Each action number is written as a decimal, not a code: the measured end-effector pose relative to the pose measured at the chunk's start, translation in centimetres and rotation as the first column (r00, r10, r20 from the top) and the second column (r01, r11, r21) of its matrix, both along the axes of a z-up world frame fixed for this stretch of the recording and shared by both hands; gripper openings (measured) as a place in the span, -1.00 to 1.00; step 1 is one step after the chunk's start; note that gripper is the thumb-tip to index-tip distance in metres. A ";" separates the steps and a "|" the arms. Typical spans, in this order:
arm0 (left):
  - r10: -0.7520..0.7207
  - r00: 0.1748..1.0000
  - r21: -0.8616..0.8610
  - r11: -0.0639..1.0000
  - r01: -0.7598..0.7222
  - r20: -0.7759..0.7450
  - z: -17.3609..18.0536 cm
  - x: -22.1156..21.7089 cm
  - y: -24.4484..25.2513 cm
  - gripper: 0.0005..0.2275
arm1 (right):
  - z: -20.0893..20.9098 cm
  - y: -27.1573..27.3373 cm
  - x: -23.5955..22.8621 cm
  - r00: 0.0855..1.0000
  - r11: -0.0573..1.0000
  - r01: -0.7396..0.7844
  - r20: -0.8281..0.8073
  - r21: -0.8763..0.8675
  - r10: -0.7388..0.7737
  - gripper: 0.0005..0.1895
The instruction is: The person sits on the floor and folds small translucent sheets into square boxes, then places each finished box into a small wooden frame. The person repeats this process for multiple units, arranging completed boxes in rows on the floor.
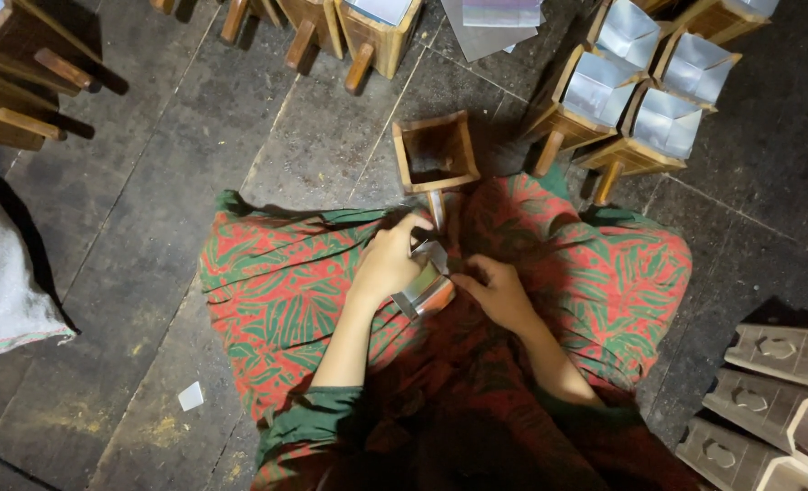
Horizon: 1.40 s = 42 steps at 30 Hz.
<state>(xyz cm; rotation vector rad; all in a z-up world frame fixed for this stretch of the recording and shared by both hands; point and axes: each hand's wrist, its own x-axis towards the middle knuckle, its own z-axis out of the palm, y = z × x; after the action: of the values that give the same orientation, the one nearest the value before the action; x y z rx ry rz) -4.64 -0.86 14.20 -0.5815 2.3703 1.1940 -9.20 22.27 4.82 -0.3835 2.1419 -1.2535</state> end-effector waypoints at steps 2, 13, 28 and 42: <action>0.162 0.972 0.040 0.987 -0.157 -0.168 1.7 0.8 0.6 -0.62 | -1.4 0.0 0.3 0.995 0.999 0.042 -0.095 0.017 -0.041 -0.79; 0.745 0.554 0.542 0.659 -0.522 -0.372 -12.5 6.7 8.0 -0.52 | -1.7 -1.2 2.7 0.878 0.980 0.150 -0.437 -0.133 -0.194 -0.87; 0.838 0.467 0.692 0.515 -0.507 -0.281 -15.2 4.4 9.8 -0.79 | -5.9 -1.2 1.1 0.933 0.903 0.355 0.030 -0.243 -0.358 -0.77; 0.863 0.394 0.613 0.503 -0.609 -0.316 -13.4 3.8 9.5 -0.78 | -10.5 0.7 -0.2 0.860 0.856 0.448 0.386 -0.258 -0.334 -0.88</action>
<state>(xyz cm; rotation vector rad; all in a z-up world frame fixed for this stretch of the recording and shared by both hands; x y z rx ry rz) -0.81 8.62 0.78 -1.4305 2.1502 2.5645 -9.44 22.92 -5.71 0.1448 1.7637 -1.7931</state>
